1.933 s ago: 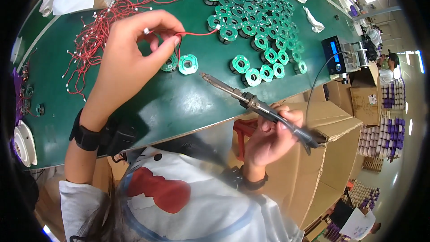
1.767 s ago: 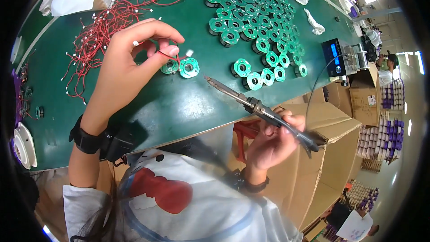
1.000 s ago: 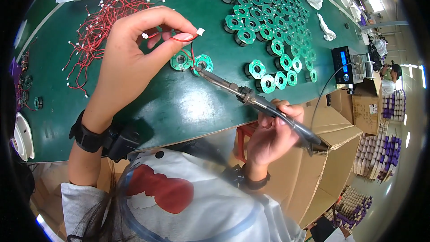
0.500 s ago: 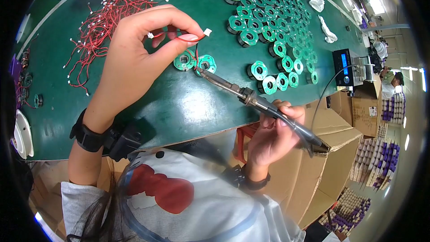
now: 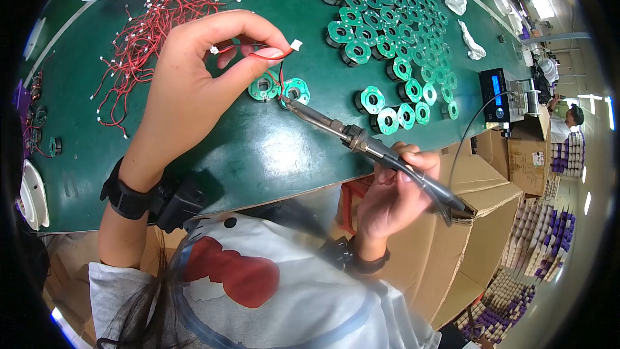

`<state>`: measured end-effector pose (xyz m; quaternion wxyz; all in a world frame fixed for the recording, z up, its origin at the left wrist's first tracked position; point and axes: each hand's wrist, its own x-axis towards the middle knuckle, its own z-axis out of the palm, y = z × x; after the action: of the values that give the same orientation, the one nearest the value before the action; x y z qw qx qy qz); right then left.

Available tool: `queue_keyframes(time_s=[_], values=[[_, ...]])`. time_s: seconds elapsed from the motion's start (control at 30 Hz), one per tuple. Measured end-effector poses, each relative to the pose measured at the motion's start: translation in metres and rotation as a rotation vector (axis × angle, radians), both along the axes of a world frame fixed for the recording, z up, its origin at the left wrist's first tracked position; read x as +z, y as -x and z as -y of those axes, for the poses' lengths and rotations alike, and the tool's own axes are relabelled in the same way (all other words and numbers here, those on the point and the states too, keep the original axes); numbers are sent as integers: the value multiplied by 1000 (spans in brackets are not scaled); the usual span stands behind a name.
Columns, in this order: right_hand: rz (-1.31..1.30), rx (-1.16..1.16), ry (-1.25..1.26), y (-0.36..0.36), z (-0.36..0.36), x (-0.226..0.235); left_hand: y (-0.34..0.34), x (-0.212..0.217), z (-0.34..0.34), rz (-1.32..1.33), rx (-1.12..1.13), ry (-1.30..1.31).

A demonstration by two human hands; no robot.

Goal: Soldering wires and components onto small circular circuit boards at a factory workbench.

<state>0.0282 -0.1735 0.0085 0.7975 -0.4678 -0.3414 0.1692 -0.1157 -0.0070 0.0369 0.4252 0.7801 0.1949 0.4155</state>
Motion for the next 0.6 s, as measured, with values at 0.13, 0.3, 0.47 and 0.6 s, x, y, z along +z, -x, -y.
queue_keyframes(time_s=[0.13,0.3,0.47,0.6], values=[[25,-7,-2,1,0,1,0,1,0,-15,14,9],[105,-45,-2,1,0,1,0,2,1,-31,19,-10],[130,-88,15,4,-1,3,0,2,1,-43,24,-23],[127,-67,1,5,-2,2,0,1,1,-27,16,-24]])
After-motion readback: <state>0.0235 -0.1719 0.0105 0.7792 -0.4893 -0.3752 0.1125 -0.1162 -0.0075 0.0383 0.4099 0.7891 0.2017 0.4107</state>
